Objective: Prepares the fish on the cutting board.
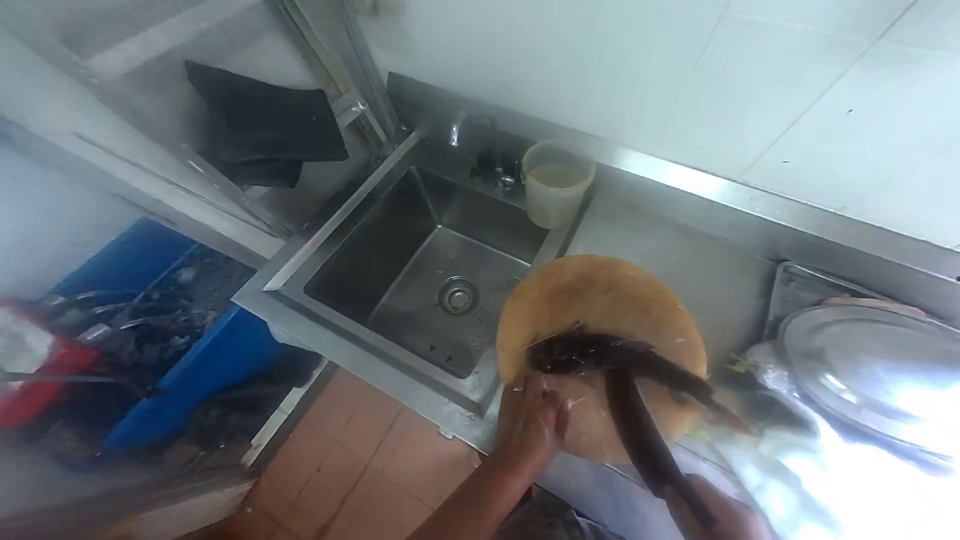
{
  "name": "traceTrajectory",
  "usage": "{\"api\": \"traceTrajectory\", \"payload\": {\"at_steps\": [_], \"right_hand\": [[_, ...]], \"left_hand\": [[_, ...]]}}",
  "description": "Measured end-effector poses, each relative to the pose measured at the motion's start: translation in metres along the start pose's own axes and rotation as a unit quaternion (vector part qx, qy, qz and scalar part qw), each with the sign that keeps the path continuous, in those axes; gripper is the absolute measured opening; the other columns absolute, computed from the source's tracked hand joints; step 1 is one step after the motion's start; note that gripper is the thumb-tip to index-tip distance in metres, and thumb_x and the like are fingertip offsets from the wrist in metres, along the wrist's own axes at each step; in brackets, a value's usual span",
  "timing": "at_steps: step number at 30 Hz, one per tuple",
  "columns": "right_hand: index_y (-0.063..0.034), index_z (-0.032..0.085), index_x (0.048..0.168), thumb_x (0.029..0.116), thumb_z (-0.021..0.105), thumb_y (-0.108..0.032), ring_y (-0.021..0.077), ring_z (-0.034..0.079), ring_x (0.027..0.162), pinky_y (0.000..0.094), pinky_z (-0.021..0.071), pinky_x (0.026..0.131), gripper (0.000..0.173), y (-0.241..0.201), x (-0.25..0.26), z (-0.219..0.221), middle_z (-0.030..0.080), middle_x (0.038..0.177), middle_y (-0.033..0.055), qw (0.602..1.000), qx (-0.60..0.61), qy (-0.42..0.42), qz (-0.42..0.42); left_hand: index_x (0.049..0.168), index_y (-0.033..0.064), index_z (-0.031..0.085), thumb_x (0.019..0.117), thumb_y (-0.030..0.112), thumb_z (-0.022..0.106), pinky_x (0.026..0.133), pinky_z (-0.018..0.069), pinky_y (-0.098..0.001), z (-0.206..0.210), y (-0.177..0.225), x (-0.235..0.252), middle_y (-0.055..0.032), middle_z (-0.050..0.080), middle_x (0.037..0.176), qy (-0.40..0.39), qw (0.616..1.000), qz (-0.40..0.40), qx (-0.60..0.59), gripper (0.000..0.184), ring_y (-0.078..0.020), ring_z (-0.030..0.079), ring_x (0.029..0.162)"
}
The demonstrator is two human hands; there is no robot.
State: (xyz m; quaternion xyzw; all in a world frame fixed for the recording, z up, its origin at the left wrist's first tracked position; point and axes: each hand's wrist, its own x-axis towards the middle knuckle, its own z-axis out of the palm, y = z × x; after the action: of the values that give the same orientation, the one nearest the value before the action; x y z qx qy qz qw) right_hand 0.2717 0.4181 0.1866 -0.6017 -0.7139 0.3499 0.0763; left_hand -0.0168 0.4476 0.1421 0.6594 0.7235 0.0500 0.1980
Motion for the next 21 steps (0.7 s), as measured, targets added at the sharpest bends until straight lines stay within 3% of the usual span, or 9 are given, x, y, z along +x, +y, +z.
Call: {"api": "traceTrajectory", "payload": {"at_steps": [4, 7, 10, 12, 14, 15, 17, 19, 21], "right_hand": [[-0.0104, 0.075, 0.098, 0.0996, 0.061, -0.038, 0.0204, 0.069, 0.064, 0.0451, 0.0585, 0.058, 0.031, -0.005, 0.030, 0.000, 0.072, 0.077, 0.0070, 0.990, -0.076, 0.009, -0.117], [-0.0156, 0.073, 0.095, 0.1003, 0.056, -0.041, 0.0133, 0.065, 0.059, 0.0374, 0.0557, 0.050, 0.031, -0.028, 0.068, 0.006, 0.067, 0.072, -0.0002, 0.960, -0.104, 0.054, -0.254], [-0.0161, 0.072, 0.093, 0.0995, 0.057, -0.038, 0.0105, 0.062, 0.056, 0.0330, 0.0536, 0.048, 0.028, -0.065, 0.105, 0.016, 0.065, 0.069, -0.0025, 0.933, -0.112, 0.075, -0.334], [-0.0154, 0.072, 0.093, 0.0997, 0.055, -0.039, 0.0178, 0.068, 0.063, 0.0409, 0.0575, 0.054, 0.030, -0.085, 0.121, 0.027, 0.067, 0.074, 0.0021, 0.936, -0.174, 0.002, -0.304], [-0.0155, 0.069, 0.121, 0.1055, 0.047, -0.039, 0.0301, 0.072, 0.097, 0.0545, 0.0589, 0.083, 0.036, -0.110, 0.134, 0.029, 0.072, 0.105, 0.0108, 0.932, -0.252, -0.178, -0.191], [-0.0175, 0.065, 0.130, 0.1064, 0.045, -0.039, 0.0322, 0.070, 0.106, 0.0571, 0.0569, 0.089, 0.038, -0.116, 0.138, 0.028, 0.071, 0.115, 0.0116, 0.921, -0.275, -0.220, -0.164], [-0.0159, 0.066, 0.122, 0.1062, 0.043, -0.040, 0.0339, 0.070, 0.103, 0.0585, 0.0568, 0.086, 0.037, -0.115, 0.136, 0.023, 0.071, 0.109, 0.0123, 0.915, -0.296, -0.218, -0.165], [-0.0131, 0.069, 0.103, 0.1045, 0.044, -0.044, 0.0328, 0.071, 0.087, 0.0577, 0.0568, 0.075, 0.040, -0.097, 0.123, 0.015, 0.070, 0.089, 0.0112, 0.927, -0.279, -0.188, -0.164], [-0.0132, 0.068, 0.096, 0.1031, 0.044, -0.053, 0.0309, 0.070, 0.077, 0.0570, 0.0567, 0.067, 0.047, -0.069, 0.103, 0.004, 0.068, 0.079, 0.0099, 0.947, -0.237, -0.182, -0.116]], "left_hand": [[0.108, 0.0202, 0.077, 0.1020, 0.042, 0.050, 0.089, 0.0545, -0.0476, 0.012, -0.024, -0.027, -0.0104, 0.068, 0.108, 0.104, 0.994, -0.019, 0.035, 0.035, -0.0302, 0.064, 0.107], [0.106, 0.0178, 0.077, 0.1015, 0.040, 0.051, 0.093, 0.0548, -0.0484, 0.018, -0.030, -0.037, -0.0117, 0.069, 0.110, 0.126, 0.991, -0.039, 0.031, 0.034, -0.0310, 0.066, 0.108], [0.110, 0.0222, 0.079, 0.1031, 0.044, 0.049, 0.094, 0.0541, -0.0446, 0.030, -0.035, -0.043, -0.0057, 0.071, 0.108, 0.150, 0.987, -0.061, 0.012, 0.038, -0.0236, 0.067, 0.104], [0.113, 0.0240, 0.079, 0.1025, 0.045, 0.051, 0.093, 0.0553, -0.0440, 0.040, -0.036, -0.047, -0.0036, 0.072, 0.109, 0.171, 0.983, -0.067, 0.004, 0.036, -0.0212, 0.068, 0.104], [0.113, 0.0249, 0.079, 0.1016, 0.042, 0.053, 0.085, 0.0580, -0.0394, 0.047, -0.036, -0.050, -0.0015, 0.074, 0.107, 0.192, 0.979, -0.074, -0.008, 0.033, -0.0186, 0.070, 0.101], [0.113, 0.0227, 0.079, 0.1013, 0.040, 0.054, 0.084, 0.0595, -0.0378, 0.047, -0.036, -0.050, -0.0012, 0.075, 0.106, 0.198, 0.977, -0.078, -0.026, 0.032, -0.0177, 0.072, 0.100], [0.111, 0.0164, 0.079, 0.1007, 0.033, 0.055, 0.084, 0.0614, -0.0357, 0.043, -0.034, -0.048, -0.0022, 0.076, 0.104, 0.190, 0.973, -0.098, -0.082, 0.031, -0.0163, 0.074, 0.097], [0.109, 0.0132, 0.078, 0.0998, 0.032, 0.058, 0.084, 0.0611, -0.0339, 0.037, -0.037, -0.048, -0.0018, 0.076, 0.101, 0.163, 0.964, -0.125, -0.167, 0.029, -0.0132, 0.073, 0.092], [0.104, 0.0129, 0.077, 0.0961, 0.031, 0.065, 0.082, 0.0610, -0.0312, 0.031, -0.044, -0.046, 0.0001, 0.075, 0.095, 0.148, 0.938, -0.159, -0.271, 0.023, -0.0091, 0.071, 0.086]]}}
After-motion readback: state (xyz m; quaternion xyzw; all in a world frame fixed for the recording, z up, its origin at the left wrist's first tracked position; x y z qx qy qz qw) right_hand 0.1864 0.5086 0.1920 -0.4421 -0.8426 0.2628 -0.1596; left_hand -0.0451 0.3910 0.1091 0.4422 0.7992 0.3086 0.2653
